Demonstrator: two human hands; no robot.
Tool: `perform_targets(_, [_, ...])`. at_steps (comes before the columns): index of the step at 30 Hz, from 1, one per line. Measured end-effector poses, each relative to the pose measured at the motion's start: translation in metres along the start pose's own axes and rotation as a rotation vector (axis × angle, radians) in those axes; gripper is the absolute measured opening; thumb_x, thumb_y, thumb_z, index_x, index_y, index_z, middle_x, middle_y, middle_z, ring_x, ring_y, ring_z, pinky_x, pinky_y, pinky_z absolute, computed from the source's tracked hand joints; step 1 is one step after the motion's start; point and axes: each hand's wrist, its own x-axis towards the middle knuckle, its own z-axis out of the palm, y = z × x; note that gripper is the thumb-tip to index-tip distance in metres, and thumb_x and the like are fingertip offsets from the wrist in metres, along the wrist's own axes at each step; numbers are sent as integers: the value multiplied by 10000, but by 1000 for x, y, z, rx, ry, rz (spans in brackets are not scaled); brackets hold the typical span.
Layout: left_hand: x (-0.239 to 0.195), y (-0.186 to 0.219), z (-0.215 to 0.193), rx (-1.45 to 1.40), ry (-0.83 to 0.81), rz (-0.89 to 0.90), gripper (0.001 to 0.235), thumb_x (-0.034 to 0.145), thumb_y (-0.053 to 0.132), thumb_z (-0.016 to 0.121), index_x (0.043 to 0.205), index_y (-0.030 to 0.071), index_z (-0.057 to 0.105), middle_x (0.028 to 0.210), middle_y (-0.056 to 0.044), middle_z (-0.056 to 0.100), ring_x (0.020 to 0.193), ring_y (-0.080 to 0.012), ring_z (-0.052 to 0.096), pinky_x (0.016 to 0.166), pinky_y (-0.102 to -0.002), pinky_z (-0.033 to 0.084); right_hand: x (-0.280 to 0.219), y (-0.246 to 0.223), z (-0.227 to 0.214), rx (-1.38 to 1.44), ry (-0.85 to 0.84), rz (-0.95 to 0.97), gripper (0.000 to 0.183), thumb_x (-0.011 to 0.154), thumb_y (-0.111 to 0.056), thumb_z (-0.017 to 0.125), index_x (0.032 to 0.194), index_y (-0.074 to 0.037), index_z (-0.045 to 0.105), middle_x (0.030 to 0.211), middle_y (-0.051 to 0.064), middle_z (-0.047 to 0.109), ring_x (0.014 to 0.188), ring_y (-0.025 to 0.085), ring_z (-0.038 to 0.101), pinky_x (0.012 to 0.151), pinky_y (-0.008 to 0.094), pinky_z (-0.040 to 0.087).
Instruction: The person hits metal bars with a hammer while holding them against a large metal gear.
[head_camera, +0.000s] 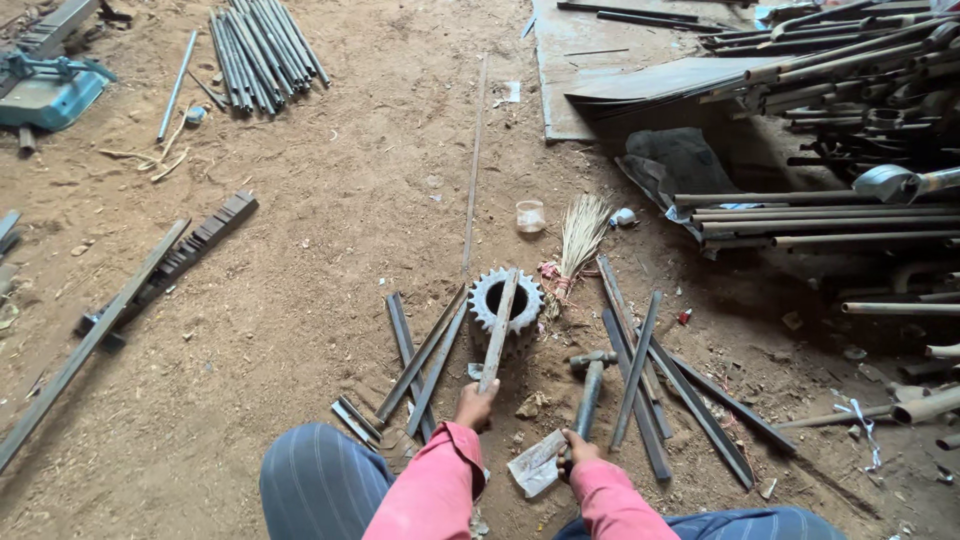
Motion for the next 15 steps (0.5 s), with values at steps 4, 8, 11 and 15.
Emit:
perform_targets(4, [1, -7, -8, 359, 133, -40, 425, 880, 460, 727, 1030, 64, 698, 873, -188, 751, 738, -334, 745, 667, -468, 594, 15, 3, -13, -76, -32, -45, 170, 903, -114, 706, 878, 40, 638, 659, 151, 643, 500, 288, 655, 421, 444, 534])
perform_targets(8, [-1, -17, -9, 665, 289, 31, 423, 923, 406, 683, 1120, 36, 625, 1050, -273, 715, 1006, -466, 694, 883, -564, 546, 17, 5, -19, -387, 119, -310, 341, 885, -296, 781, 885, 27, 672, 677, 151, 673, 476, 246, 616, 405, 399, 497])
perform_targets(11, [2, -27, -5, 658, 292, 37, 403, 962, 375, 636, 1177, 36, 596, 1081, -294, 709, 1037, -494, 688, 912, -584, 531, 2, 6, -14, -516, 214, -528, 522, 875, -436, 793, 953, 71, 696, 732, 190, 705, 557, 291, 698, 509, 433, 568])
perform_targets(15, [0, -37, -3, 633, 263, -3, 406, 958, 364, 636, 1171, 24, 578, 1107, -300, 685, 1050, -504, 662, 888, -602, 518, -45, -5, -4, -516, 149, -960, 438, 950, -366, 722, 1049, 41, 596, 745, 123, 671, 574, 224, 673, 514, 363, 558])
